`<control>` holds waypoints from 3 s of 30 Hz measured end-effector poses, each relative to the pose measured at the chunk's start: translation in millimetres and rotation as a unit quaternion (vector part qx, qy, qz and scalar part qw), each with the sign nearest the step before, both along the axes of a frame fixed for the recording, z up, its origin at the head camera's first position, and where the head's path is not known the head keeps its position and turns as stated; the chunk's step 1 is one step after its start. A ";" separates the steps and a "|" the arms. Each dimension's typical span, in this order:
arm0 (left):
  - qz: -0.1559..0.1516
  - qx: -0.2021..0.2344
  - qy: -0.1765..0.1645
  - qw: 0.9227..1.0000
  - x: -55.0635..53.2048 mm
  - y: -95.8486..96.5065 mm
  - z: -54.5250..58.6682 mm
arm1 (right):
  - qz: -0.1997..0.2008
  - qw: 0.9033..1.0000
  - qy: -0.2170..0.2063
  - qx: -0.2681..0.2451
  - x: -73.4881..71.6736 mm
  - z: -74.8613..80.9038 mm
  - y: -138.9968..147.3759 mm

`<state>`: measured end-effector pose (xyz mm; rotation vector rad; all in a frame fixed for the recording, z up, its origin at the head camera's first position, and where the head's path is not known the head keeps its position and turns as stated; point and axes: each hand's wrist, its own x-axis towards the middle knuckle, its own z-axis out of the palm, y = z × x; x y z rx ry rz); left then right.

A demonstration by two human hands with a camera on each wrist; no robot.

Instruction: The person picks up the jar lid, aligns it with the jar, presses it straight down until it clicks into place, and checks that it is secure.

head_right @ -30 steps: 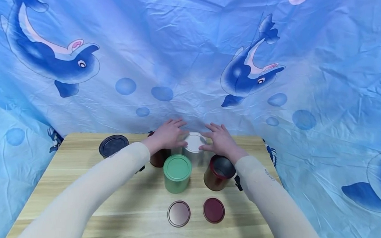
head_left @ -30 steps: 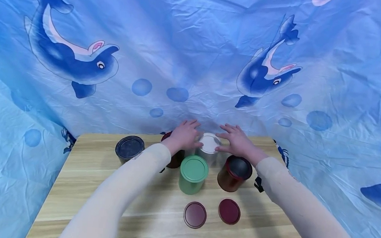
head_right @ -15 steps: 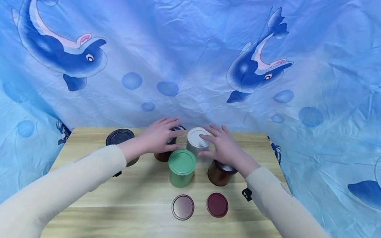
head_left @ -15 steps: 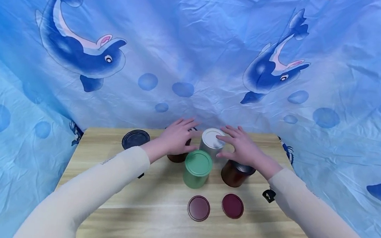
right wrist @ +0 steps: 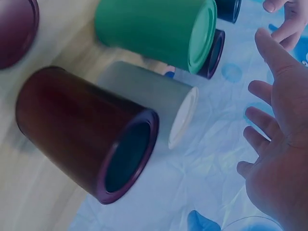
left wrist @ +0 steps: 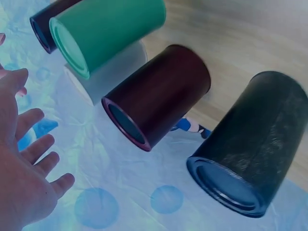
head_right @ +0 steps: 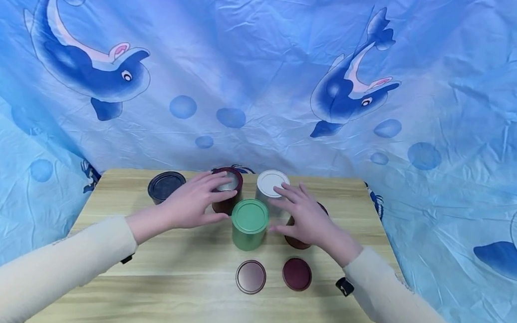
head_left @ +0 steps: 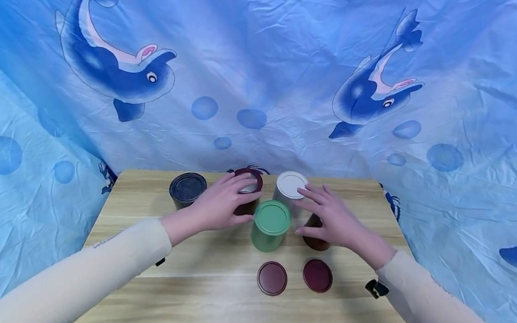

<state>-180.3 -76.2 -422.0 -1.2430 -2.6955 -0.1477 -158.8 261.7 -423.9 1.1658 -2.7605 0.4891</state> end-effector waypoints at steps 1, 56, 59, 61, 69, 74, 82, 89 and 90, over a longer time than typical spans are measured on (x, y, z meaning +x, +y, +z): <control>-0.001 0.004 0.000 1.000 3.8 -2.8 -1.4 | 0.000 1.000 -0.003 -0.001 3.5 -1.7 0.3; 0.032 0.057 -0.093 0.994 87.8 5.0 -172.3 | 0.013 0.999 -0.009 -0.029 80.7 -170.1 -1.8; 0.036 0.054 -0.086 0.994 87.8 6.1 -175.1 | 0.006 1.000 -0.015 -0.026 80.7 -174.8 -1.5; 0.041 0.047 -0.085 0.994 87.6 6.7 -176.2 | 0.002 1.000 -0.014 -0.022 80.3 -177.8 -1.5; 0.054 0.032 -0.087 0.994 85.9 11.7 -181.2 | -0.006 1.000 -0.001 -0.022 78.2 -187.9 0.4; 0.059 0.031 -0.095 0.993 86.3 15.6 -182.2 | -0.010 1.000 -0.005 -0.015 79.0 -191.6 0.8; 0.049 0.038 -0.065 0.996 87.5 20.9 -188.1 | -0.003 1.000 0.002 -0.022 79.9 -198.0 0.3; 0.047 0.023 -0.043 0.998 89.6 23.0 -195.9 | -0.001 1.000 0.007 -0.022 81.5 -199.8 -2.1; 0.048 0.021 -0.042 0.998 89.9 22.9 -197.6 | 0.000 1.000 0.006 -0.022 81.6 -200.1 -2.7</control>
